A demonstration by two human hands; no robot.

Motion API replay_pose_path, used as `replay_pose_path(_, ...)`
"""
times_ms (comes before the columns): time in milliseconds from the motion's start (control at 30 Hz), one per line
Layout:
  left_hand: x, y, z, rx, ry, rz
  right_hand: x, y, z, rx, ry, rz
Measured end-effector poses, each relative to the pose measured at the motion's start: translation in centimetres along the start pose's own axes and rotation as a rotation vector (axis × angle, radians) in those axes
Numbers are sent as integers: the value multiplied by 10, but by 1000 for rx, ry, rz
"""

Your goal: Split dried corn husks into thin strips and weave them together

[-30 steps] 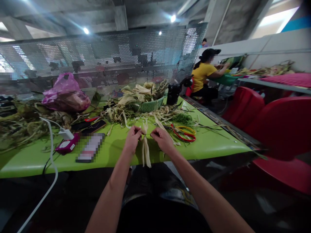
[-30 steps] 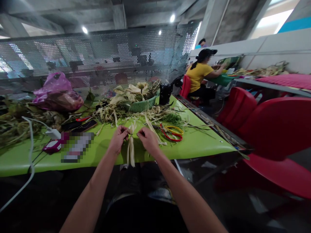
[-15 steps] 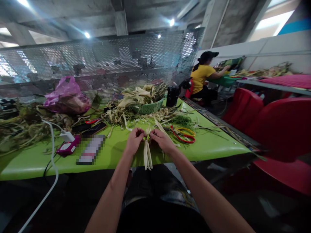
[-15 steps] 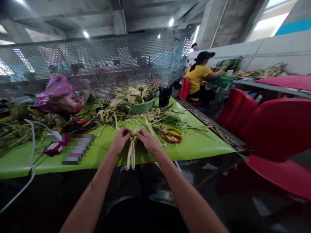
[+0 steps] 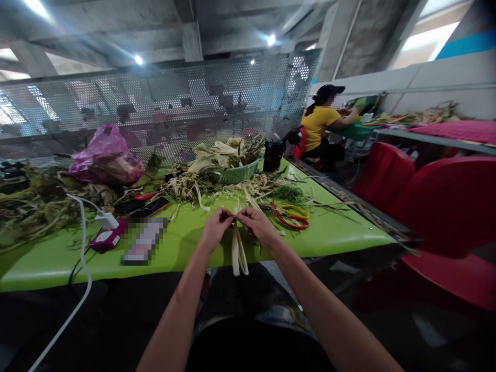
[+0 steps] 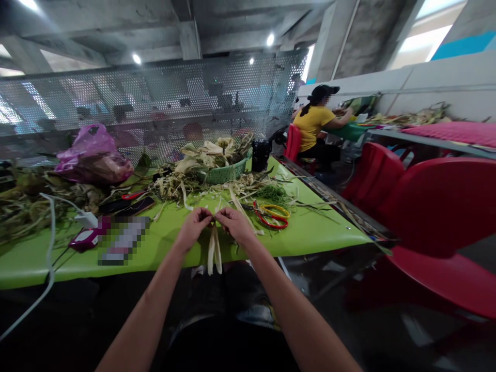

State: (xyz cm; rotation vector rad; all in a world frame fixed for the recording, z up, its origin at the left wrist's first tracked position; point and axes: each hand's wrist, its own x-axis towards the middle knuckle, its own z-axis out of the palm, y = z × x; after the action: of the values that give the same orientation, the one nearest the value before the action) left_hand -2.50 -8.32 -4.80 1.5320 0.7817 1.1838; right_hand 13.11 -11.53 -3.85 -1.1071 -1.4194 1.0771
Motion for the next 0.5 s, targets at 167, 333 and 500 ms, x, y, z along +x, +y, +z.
replay_pose_path(167, 1, -3, 0, 3, -43, -22, 0, -1, 0, 22, 22, 11)
replay_pose_path(333, 1, -2, 1, 77, -28, -22, -1, -2, 0, 33, 29, 8)
replay_pose_path(500, 1, 0, 3, 193, 21, 5, -2, 0, 1, 43, 28, -14)
